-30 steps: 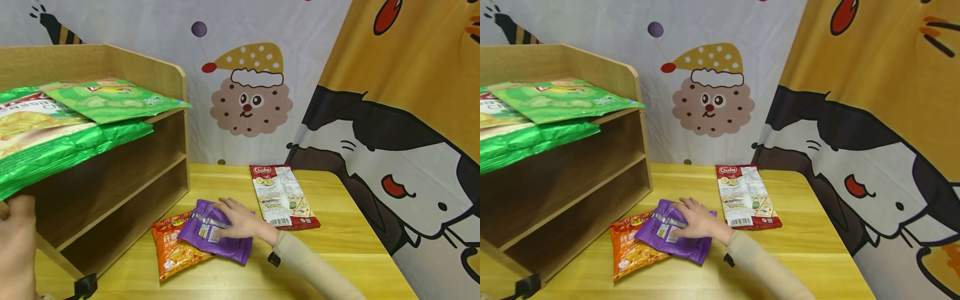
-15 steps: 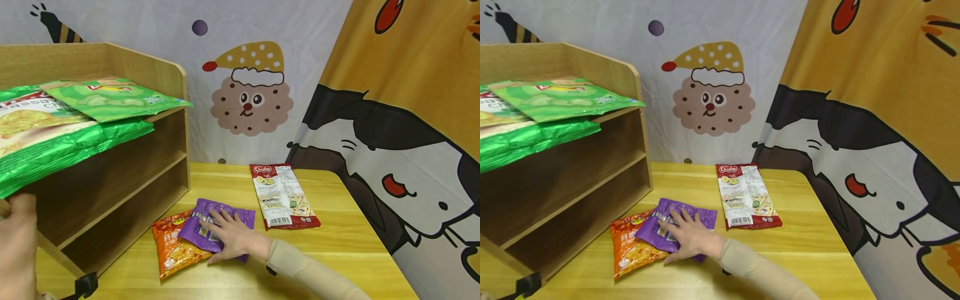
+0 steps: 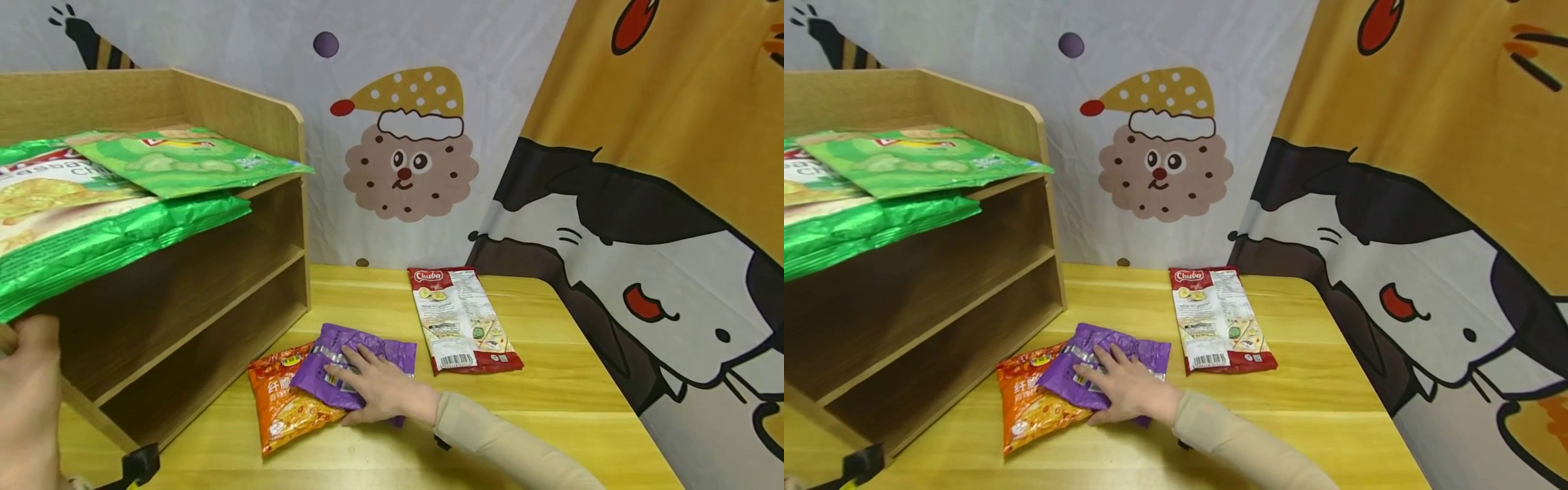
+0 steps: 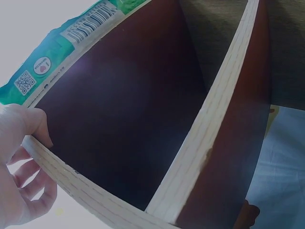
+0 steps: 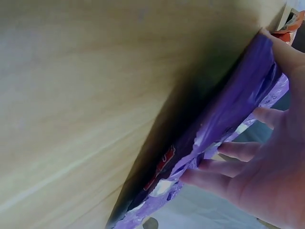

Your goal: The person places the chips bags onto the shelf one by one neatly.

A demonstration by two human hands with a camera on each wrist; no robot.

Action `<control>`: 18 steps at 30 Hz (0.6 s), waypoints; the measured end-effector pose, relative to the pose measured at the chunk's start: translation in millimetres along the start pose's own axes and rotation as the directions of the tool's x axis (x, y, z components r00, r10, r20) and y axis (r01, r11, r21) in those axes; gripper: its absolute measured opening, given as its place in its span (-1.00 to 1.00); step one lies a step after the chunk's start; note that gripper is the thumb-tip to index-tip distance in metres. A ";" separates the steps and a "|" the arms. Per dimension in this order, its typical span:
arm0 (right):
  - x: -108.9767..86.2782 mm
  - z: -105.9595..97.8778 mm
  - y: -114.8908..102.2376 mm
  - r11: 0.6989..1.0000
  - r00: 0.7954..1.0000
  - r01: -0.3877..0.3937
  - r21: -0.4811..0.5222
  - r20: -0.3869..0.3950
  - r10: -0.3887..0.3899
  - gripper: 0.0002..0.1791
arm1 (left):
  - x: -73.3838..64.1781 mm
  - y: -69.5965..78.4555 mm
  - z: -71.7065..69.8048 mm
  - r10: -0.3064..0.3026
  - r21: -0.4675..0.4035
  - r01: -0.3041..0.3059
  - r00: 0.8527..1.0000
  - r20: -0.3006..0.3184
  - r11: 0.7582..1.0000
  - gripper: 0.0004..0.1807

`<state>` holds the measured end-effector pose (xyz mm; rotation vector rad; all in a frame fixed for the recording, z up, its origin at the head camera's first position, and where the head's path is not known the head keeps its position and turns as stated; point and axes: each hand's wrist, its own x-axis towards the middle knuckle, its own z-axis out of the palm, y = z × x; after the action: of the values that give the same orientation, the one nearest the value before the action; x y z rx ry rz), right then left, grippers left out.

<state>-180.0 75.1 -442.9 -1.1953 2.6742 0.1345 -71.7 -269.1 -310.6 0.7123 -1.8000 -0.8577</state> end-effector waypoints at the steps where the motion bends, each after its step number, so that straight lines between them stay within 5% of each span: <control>1: 0.1 -0.7 -0.1 1.000 1.000 0.000 -0.006 0.002 0.000 0.01 | 0.0 -0.1 0.0 0.003 -0.003 -0.003 1.000 -0.001 1.000 -0.64; 13: -2.4 -13.1 7.2 1.000 0.998 0.027 -0.014 0.050 -0.027 0.03 | -0.6 0.6 -0.2 0.022 -0.019 -0.022 1.000 -0.006 1.000 -0.65; 18: -6.4 -23.7 15.9 0.997 0.994 0.046 0.062 0.100 -0.052 0.01 | 1.0 -3.8 1.5 0.021 -0.037 -0.021 1.000 -0.003 0.999 -0.64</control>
<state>-191.3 86.4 -418.4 -1.2019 2.5408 0.1048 -73.2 -271.6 -313.6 0.6698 -1.7815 -0.8736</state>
